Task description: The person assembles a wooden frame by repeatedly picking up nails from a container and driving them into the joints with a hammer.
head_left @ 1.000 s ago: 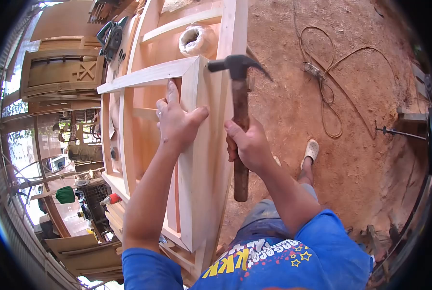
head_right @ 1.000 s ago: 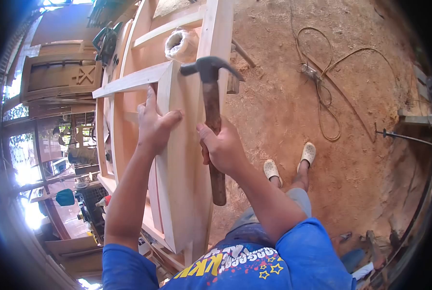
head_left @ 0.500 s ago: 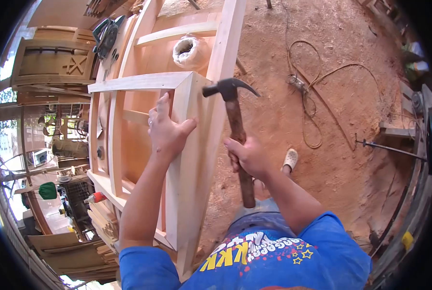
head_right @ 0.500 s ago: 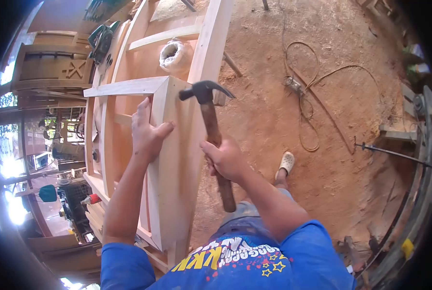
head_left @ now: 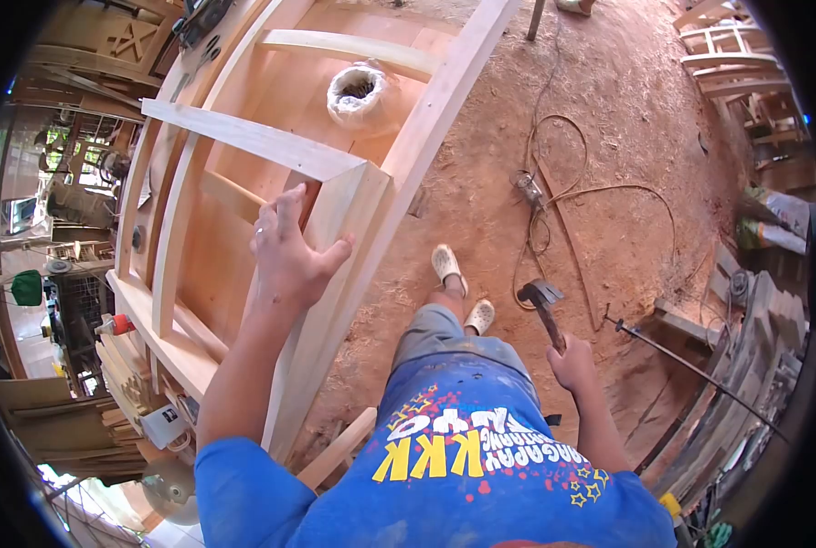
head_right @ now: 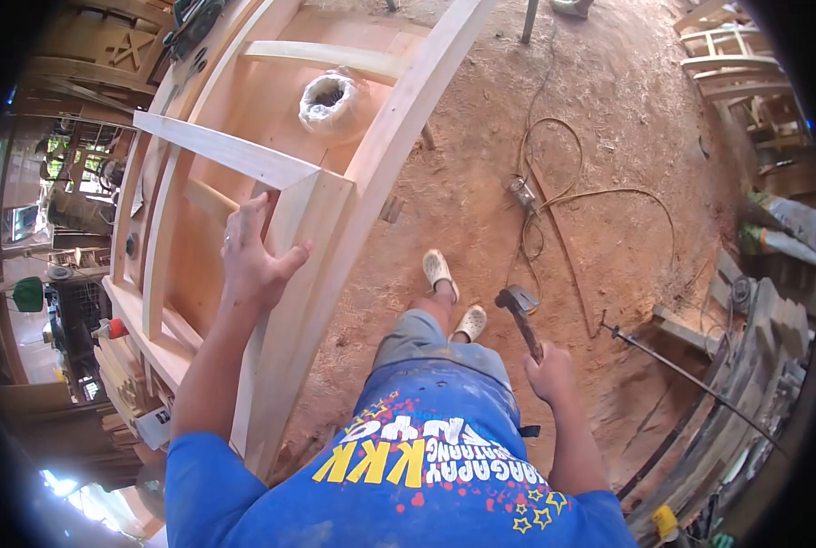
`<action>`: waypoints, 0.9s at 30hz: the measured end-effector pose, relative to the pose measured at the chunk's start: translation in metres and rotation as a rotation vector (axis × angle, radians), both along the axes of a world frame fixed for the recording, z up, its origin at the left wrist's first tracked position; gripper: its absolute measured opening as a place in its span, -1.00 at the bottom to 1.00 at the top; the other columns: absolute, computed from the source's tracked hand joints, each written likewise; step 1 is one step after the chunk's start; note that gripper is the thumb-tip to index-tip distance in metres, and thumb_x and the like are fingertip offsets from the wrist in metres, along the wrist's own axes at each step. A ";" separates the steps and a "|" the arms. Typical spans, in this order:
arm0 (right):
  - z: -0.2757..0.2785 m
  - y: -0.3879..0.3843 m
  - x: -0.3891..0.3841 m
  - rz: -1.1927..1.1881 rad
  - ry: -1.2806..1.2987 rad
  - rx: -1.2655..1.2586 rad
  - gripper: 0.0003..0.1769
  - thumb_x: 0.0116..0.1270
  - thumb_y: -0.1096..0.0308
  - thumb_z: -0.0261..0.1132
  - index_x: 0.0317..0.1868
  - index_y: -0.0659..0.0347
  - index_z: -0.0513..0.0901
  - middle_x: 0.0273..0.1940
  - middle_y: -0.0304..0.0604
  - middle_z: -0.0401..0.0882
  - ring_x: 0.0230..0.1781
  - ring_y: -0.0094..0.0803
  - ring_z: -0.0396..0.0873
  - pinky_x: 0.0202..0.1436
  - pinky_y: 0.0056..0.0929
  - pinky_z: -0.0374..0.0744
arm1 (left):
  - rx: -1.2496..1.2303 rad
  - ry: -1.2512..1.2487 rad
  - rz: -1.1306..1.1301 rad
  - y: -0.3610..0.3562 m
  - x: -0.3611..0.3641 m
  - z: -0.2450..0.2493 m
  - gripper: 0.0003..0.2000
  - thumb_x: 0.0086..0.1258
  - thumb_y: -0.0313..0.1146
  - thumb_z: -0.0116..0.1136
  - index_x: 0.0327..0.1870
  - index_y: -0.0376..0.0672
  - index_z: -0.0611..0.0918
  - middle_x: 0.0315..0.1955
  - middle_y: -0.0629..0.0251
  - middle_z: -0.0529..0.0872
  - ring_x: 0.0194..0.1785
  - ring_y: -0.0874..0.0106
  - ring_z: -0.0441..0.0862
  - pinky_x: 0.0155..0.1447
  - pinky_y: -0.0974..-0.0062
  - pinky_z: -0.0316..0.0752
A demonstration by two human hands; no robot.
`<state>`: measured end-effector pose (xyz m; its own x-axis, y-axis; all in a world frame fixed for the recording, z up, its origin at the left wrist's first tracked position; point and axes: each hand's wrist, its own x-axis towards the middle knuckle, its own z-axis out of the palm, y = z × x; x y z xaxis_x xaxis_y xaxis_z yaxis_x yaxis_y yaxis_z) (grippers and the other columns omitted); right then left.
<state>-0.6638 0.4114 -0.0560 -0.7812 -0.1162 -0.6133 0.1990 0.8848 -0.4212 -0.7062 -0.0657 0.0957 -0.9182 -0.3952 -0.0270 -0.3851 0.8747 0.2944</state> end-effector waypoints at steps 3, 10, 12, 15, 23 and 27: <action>0.012 -0.033 -0.046 0.018 0.050 -0.045 -0.66 0.41 0.14 0.42 -0.14 0.31 0.71 -0.32 0.32 0.70 -0.17 0.36 0.71 -0.04 0.18 0.62 | -0.012 0.016 -0.030 -0.001 0.003 -0.001 -0.11 0.20 -0.01 0.58 0.51 -0.19 0.40 0.35 -0.10 0.51 0.48 -0.08 0.44 0.53 -0.09 0.34; 0.068 -0.144 -0.189 -0.021 0.312 -0.417 -0.72 0.44 0.23 0.48 -0.21 0.29 0.64 -0.51 0.02 0.63 -0.53 -0.13 0.66 -0.37 -0.14 0.57 | 0.058 0.011 -0.048 -0.005 -0.006 0.007 -0.13 0.23 -0.01 0.59 0.49 -0.22 0.41 0.34 -0.10 0.51 0.46 -0.10 0.45 0.53 -0.08 0.31; 0.085 -0.166 -0.218 -0.073 0.201 -0.569 -0.74 0.47 0.26 0.48 -0.18 0.28 0.63 -0.54 -0.12 0.61 -0.55 -0.36 0.62 -0.43 -0.26 0.56 | 0.088 -0.001 -0.040 -0.005 -0.005 0.011 -0.12 0.23 0.05 0.59 0.50 -0.19 0.42 0.36 -0.12 0.51 0.48 -0.12 0.43 0.53 -0.12 0.29; 0.107 -0.198 -0.267 -0.115 0.047 -0.733 -0.76 0.51 0.28 0.46 -0.12 0.27 0.62 -0.54 -0.27 0.58 -0.57 -0.57 0.58 -0.49 -0.43 0.53 | 0.153 0.051 0.008 -0.008 -0.007 0.009 -0.10 0.21 0.13 0.57 0.52 -0.13 0.44 0.37 -0.15 0.52 0.50 -0.15 0.39 0.52 -0.17 0.28; 0.098 -0.273 -0.407 0.158 -0.064 -0.845 -0.72 0.51 0.29 0.49 -0.04 0.27 0.61 -0.43 -0.31 0.60 -0.56 -0.61 0.57 -0.48 -0.52 0.55 | -0.037 0.258 0.072 -0.001 -0.024 0.010 -0.12 0.21 0.19 0.57 0.49 -0.14 0.54 0.39 -0.07 0.57 0.46 -0.02 0.48 0.49 -0.01 0.34; 0.099 -0.301 -0.463 0.331 -0.135 -0.811 -0.68 0.50 0.23 0.51 -0.04 0.28 0.60 -0.42 -0.32 0.57 -0.54 -0.61 0.56 -0.48 -0.51 0.55 | -0.187 0.002 0.099 0.036 -0.077 0.029 -0.32 0.15 0.05 0.60 0.36 0.20 0.69 0.47 0.28 0.57 0.58 0.14 0.41 0.54 -0.06 0.21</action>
